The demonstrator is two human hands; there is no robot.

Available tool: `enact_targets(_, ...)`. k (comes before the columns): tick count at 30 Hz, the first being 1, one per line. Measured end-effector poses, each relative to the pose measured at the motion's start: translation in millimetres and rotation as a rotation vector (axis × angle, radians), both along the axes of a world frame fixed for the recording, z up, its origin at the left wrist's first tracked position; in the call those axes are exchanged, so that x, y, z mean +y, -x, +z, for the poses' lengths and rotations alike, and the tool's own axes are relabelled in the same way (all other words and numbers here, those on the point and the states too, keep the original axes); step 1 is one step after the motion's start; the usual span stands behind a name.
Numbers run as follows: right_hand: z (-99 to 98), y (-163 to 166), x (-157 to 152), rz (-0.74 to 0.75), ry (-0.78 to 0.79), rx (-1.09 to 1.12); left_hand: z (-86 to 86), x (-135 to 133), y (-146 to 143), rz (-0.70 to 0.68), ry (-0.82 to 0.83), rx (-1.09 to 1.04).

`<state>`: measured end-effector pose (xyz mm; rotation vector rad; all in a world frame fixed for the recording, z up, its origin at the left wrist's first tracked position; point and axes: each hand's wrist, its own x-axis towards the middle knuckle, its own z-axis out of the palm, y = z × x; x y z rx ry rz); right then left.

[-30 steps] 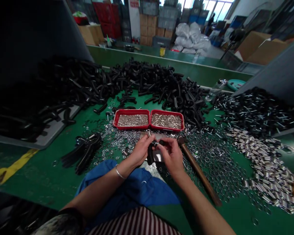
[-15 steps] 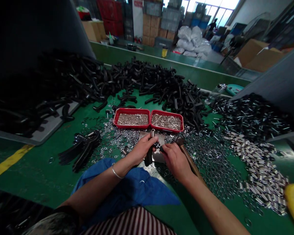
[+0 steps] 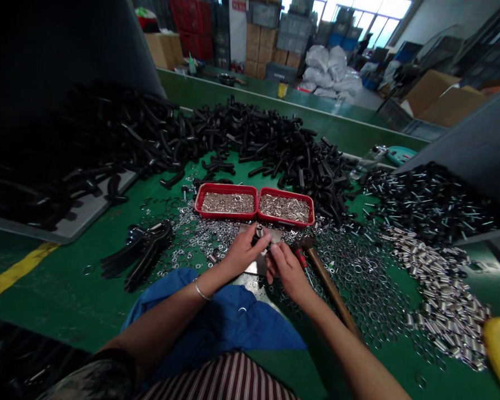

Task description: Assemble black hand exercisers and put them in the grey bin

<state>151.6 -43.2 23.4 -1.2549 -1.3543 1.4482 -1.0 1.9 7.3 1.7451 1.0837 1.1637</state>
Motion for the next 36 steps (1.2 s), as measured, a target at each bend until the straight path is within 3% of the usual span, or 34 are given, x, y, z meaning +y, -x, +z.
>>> enact_targets(3,0.6,-3,4,0.134,0.268,0.237,1.9,0,1,-0.031,-0.066,0.031)
enact_targets(5,0.4,-7,7,0.214,0.400,0.221,0.7,0,0,-0.027,-0.057,0.055)
enact_targets(7,-0.7,-11,9,0.187,0.336,0.049,-1.9,2,0,0.006,-0.003,0.058)
enact_targets(11,-6.0,-15,6,-0.056,-0.100,-0.328,-6.4,4,0,0.050,0.059,0.020)
enact_targets(12,-7.6,-15,4,-0.034,-0.102,-0.322,-6.8,4,0,0.027,0.045,0.012)
enact_targets(16,-9.1,-16,0,0.265,0.200,-0.139,-6.5,2,2,-0.059,0.004,0.006)
enact_targets(21,-1.2,-18,1,0.027,-0.140,-0.499,-2.9,4,1,-0.146,0.049,-0.125)
enact_targets(25,-2.4,-16,1,0.187,-0.055,-0.507,-2.0,6,1,-0.175,-0.097,-0.109)
enact_targets(29,-4.9,-15,0,-0.042,-0.252,-0.538,-4.5,3,-1,-0.110,-0.056,-0.100)
enact_targets(33,-2.7,-13,-1,0.200,0.120,-0.248,-6.4,0,-3,-0.104,-0.129,-0.051)
enact_targets(34,-2.2,-12,-1,0.209,0.136,-0.237,-7.3,0,-3,-0.095,-0.135,-0.039)
enact_targets(36,-1.8,-11,1,0.077,-0.027,-0.328,-9.9,0,-3,-0.058,-0.097,-0.029)
